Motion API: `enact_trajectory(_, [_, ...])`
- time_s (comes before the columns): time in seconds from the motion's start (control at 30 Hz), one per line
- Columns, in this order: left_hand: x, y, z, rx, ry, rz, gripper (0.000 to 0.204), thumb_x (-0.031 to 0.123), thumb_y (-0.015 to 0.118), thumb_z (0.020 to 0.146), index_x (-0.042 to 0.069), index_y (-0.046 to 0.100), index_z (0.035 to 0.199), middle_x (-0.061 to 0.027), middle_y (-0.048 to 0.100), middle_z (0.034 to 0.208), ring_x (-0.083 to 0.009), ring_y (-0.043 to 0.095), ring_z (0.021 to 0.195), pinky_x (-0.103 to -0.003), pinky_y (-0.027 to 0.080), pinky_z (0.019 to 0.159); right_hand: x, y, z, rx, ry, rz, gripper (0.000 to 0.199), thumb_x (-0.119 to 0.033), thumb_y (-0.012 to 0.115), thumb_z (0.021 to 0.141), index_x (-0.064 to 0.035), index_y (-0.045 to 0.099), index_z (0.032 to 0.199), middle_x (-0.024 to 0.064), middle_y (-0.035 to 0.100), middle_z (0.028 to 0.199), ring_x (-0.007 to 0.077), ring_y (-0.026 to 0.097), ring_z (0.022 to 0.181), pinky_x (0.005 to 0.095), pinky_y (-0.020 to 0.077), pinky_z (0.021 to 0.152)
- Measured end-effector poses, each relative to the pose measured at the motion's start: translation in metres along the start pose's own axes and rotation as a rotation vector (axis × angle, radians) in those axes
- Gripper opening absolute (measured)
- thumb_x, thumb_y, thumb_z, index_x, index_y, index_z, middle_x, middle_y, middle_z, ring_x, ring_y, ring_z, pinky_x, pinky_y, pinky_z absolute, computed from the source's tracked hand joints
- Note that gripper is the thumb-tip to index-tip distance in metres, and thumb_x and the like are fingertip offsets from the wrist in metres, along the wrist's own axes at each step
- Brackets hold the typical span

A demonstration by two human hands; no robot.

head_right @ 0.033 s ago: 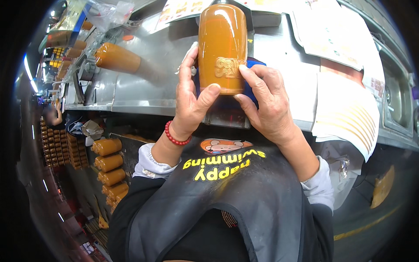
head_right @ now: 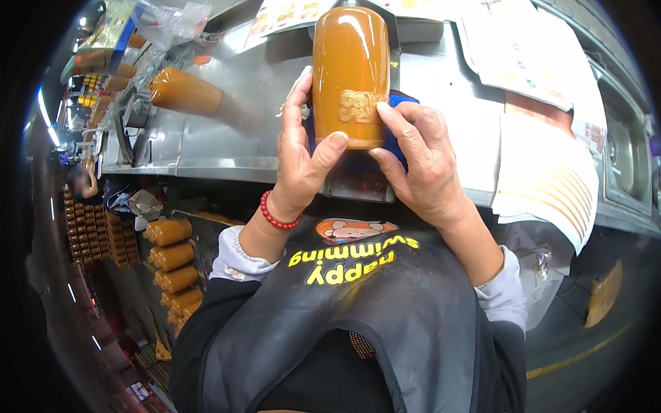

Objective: The person wipes a brown bottle with a cloth, then applies a sticker label to its side. They smooth the label with a green squeegee tool and use a wooden stick to press the edges. The labeled bottle is placed on a nearby rack with other finished bottles.

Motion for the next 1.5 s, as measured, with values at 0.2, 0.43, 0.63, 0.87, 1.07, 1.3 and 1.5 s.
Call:
enact_trajectory(0.2, [0.002, 0.0, -0.001, 0.014, 0.018, 0.07, 0.084, 0.028, 0.072, 0.09, -0.011, 0.026, 0.148, -0.0271, 0.039, 0.146, -0.0343, 0.042, 0.136, -0.042, 0.033, 0.115, -0.002, -0.002, 0.0, 0.023, 0.005, -0.017, 0.056, -0.002, 0.076, 0.079, 0.0006, 0.058, 0.132, 0.0184, 0.057, 0.115, 0.0337, 0.058, 0.104, 0.0403, 0.0497, 0.09])
enact_trajectory(0.43, [-0.005, -0.012, -0.011, 0.105, 0.027, -0.169, 0.071, 0.029, 0.064, 0.098, -0.009, 0.029, 0.147, -0.026, 0.039, 0.147, -0.0332, 0.042, 0.135, -0.042, 0.032, 0.115, -0.04, -0.002, 0.003, 0.051, -0.203, -0.099, 0.051, 0.003, 0.074, 0.065, -0.011, 0.073, 0.113, 0.0078, 0.055, 0.107, 0.0265, 0.057, 0.094, 0.0385, 0.0494, 0.082])
enact_trajectory(0.63, [0.025, -0.022, -0.055, 0.181, 0.258, 0.222, 0.031, 0.01, 0.057, 0.1, -0.002, 0.059, 0.128, -0.0184, 0.067, 0.123, -0.0305, 0.06, 0.118, -0.047, 0.026, 0.119, -0.036, 0.002, 0.0, 0.07, -0.214, -0.08, 0.054, 0.007, 0.074, 0.063, -0.0102, 0.073, 0.114, 0.0072, 0.056, 0.105, 0.0261, 0.057, 0.094, 0.038, 0.0492, 0.081])
enact_trajectory(0.87, [0.046, -0.007, -0.054, 0.065, 0.478, 0.563, 0.03, 0.004, 0.064, 0.091, 0.011, 0.07, 0.12, -0.0113, 0.073, 0.116, -0.0257, 0.061, 0.122, -0.046, 0.018, 0.123, -0.014, -0.006, -0.008, 0.057, -0.061, 0.0, 0.055, 0.01, 0.072, 0.071, -0.0067, 0.068, 0.124, 0.0099, 0.059, 0.107, 0.0288, 0.057, 0.098, 0.0392, 0.0488, 0.085])
enact_trajectory(1.07, [0.067, 0.013, -0.042, -0.044, 0.713, 0.765, 0.031, 0.018, 0.07, 0.086, 0.027, 0.071, 0.115, 0.0077, 0.071, 0.114, -0.0143, 0.061, 0.116, -0.047, 0.014, 0.125, -0.011, -0.008, -0.016, 0.09, -0.035, 0.032, 0.058, 0.009, 0.071, 0.072, -0.0029, 0.063, 0.128, 0.0125, 0.059, 0.109, 0.0309, 0.057, 0.098, 0.0401, 0.0484, 0.085])
enact_trajectory(1.3, [0.059, -0.011, -0.027, 0.039, 0.431, 0.433, 0.023, 0.02, 0.063, 0.095, 0.015, 0.068, 0.117, -0.0021, 0.07, 0.112, -0.0217, 0.061, 0.111, -0.046, 0.023, 0.118, -0.025, -0.005, -0.009, 0.019, -0.128, -0.032, 0.064, 0.011, 0.07, 0.067, -0.0074, 0.066, 0.127, 0.0113, 0.056, 0.11, 0.03, 0.057, 0.099, 0.0403, 0.0485, 0.086])
enact_trajectory(1.5, [-0.022, -0.022, -0.025, 0.206, -0.072, -0.18, 0.04, 0.032, 0.056, 0.102, 0.003, 0.054, 0.129, -0.0111, 0.055, 0.13, -0.0226, 0.044, 0.118, -0.037, 0.03, 0.106, -0.024, 0.006, -0.013, 0.015, -0.128, -0.057, 0.065, 0.012, 0.071, 0.06, -0.0115, 0.072, 0.12, 0.0107, 0.054, 0.109, 0.0301, 0.056, 0.102, 0.0404, 0.0484, 0.088])
Point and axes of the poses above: each hand's wrist, its own z-axis towards the middle knuckle, its own y-axis out of the palm, x = y × z, the point moved 10 cm from there along z, towards the middle knuckle
